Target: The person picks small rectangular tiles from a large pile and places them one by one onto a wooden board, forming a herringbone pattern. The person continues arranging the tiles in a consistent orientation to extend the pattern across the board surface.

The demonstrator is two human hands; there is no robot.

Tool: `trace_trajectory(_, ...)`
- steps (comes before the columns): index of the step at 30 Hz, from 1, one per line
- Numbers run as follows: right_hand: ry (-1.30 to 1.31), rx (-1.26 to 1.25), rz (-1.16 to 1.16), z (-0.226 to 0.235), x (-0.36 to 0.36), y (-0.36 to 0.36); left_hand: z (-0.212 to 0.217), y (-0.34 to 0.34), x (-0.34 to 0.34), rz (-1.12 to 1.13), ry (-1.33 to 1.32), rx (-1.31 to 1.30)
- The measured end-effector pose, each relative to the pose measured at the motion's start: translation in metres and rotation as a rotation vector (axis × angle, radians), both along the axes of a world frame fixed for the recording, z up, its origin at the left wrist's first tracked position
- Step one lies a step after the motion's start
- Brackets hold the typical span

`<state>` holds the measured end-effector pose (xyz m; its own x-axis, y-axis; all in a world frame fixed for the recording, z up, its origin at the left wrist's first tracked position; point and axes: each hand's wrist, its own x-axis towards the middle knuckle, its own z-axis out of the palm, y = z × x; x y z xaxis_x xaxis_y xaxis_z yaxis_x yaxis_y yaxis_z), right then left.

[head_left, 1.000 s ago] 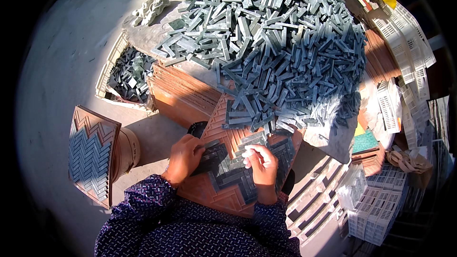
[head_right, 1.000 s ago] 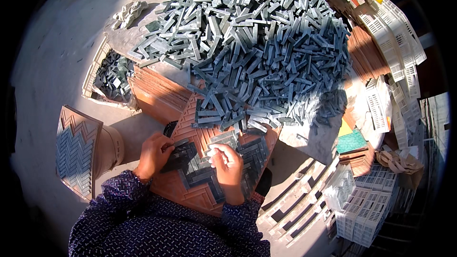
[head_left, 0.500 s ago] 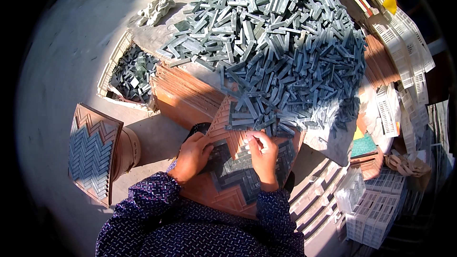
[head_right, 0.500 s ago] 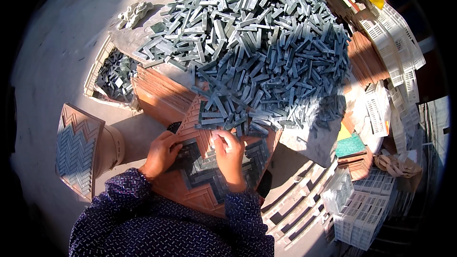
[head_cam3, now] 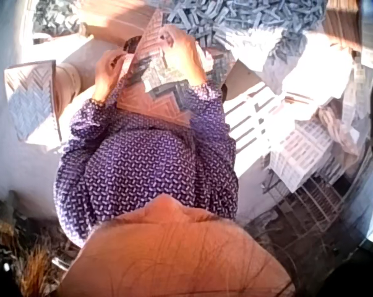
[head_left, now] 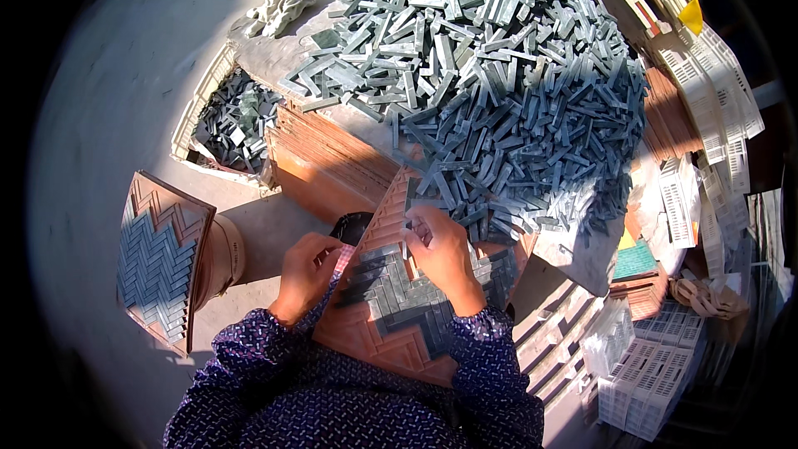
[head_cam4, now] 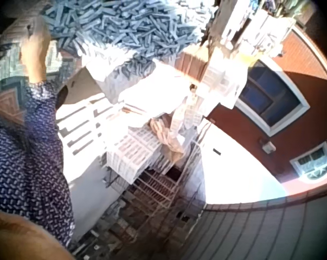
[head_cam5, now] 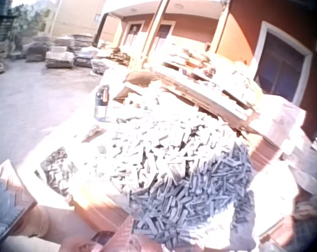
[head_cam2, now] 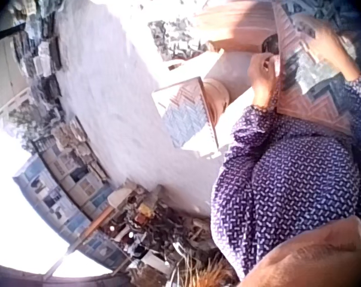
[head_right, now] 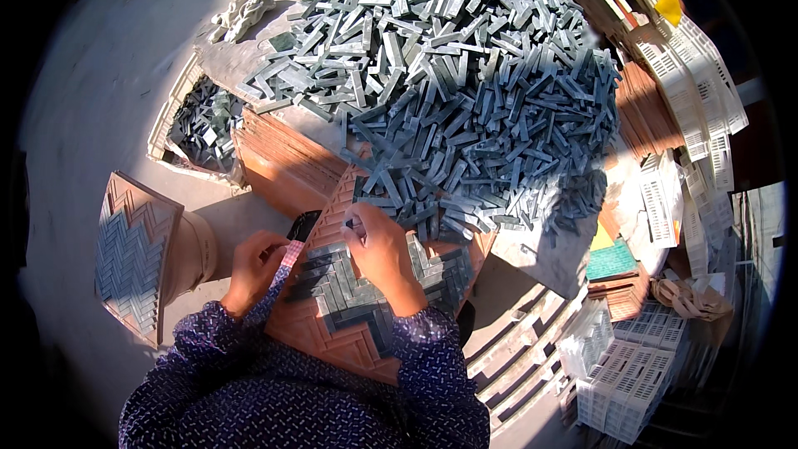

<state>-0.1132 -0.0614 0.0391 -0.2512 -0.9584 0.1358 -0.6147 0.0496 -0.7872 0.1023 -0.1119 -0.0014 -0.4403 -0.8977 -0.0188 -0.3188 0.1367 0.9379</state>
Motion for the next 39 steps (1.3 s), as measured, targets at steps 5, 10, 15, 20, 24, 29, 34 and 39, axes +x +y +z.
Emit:
trace_trajectory(5, -0.045, 0.143, 0.023, -0.008, -0.008, 0.007, -0.015, 0.004, 0.002, -0.030, 0.036, 0.097)
trace_trajectory(10, 0.017, 0.140, -0.030, -0.020, -0.006, 0.010, -0.002, 0.006, -0.004, -0.057, 0.048, 0.155)
trace_trajectory(15, 0.014, 0.120, -0.020, -0.021, -0.002, 0.004, -0.001, 0.009, -0.004, -0.099, 0.027, 0.049)
trace_trajectory(20, 0.148, 0.099, 0.061, -0.027, -0.005, 0.008, 0.006, 0.013, -0.008, -0.137, 0.005, 0.011)
trace_trajectory(24, 0.125, 0.080, 0.048, -0.034, -0.008, 0.019, 0.001, 0.013, -0.012, -0.134, 0.063, -0.109)
trace_trajectory(29, 0.026, -0.023, -0.103, -0.010, 0.004, 0.037, 0.007, 0.014, -0.022, -0.212, -0.023, -0.358)
trace_trajectory(34, -0.168, -0.028, -0.287, -0.004, 0.006, 0.097, 0.013, 0.001, -0.056, -0.274, -0.029, -0.548)
trace_trajectory(39, -0.213, 0.121, -0.376, -0.011, 0.017, 0.154, 0.004, -0.026, -0.105, -0.343, -0.096, -0.643)
